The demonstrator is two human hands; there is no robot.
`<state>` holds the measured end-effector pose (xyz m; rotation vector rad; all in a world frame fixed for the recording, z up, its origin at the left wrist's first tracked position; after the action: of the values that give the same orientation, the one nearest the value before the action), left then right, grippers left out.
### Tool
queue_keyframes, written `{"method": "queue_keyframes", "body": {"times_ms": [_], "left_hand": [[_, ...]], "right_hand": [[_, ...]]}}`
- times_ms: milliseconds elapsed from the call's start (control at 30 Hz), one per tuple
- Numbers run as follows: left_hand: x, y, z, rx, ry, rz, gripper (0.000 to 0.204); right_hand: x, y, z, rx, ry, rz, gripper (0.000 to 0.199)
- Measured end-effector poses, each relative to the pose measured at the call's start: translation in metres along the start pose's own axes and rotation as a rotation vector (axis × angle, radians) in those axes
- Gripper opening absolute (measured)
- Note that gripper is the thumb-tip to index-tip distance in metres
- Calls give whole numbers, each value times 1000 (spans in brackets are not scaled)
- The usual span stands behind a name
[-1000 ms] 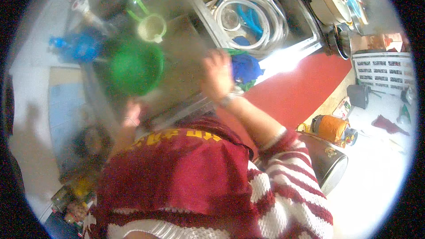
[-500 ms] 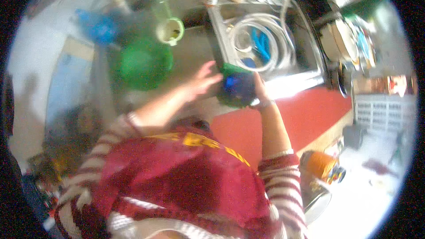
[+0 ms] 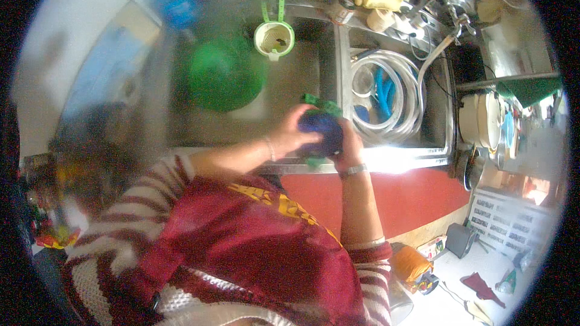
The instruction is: The person washes a blue cloth and a green cloth in a green basin at the sink, rinsing and wringing each repeatedly. After finishing, they use the green cloth to wipe the countertop near bowls of food.
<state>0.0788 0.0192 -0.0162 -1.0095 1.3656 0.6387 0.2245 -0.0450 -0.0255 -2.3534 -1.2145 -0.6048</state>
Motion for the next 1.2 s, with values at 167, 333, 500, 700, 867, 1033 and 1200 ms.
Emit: {"method": "queue_keyframes", "body": {"times_ms": [167,333,500,700,867,1033,1200], "left_hand": [[-56,126,-9,-260,-5,47,76],[-67,232,-2,-397,64,196,71],[-33,273,-24,-138,300,728,60],[11,280,-69,-38,267,560,38],[29,285,-80,-114,322,459,35],[1,264,-95,-168,206,560,31],[-9,234,-99,-135,223,588,31]], "right_hand": [[21,-153,-6,267,-28,-22,34],[23,-219,12,98,66,-174,49],[-8,-188,33,75,17,-455,41],[-31,-95,32,-96,-43,-179,25],[-28,-66,29,-30,-43,-38,20],[-23,-80,32,111,-73,45,34],[-20,-132,28,527,-270,439,37]]}}
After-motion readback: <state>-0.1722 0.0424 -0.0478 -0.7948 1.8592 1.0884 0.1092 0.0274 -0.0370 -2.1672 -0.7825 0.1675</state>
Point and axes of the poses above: each hand's wrist, its own z-axis towards the middle knuckle, its own y-axis out of the back of the hand, x = y × z, the point moved 8 cm from there along z, towards the middle knuckle, and after that the axes turned 6 degrees about -y, right-handed, at the moved point
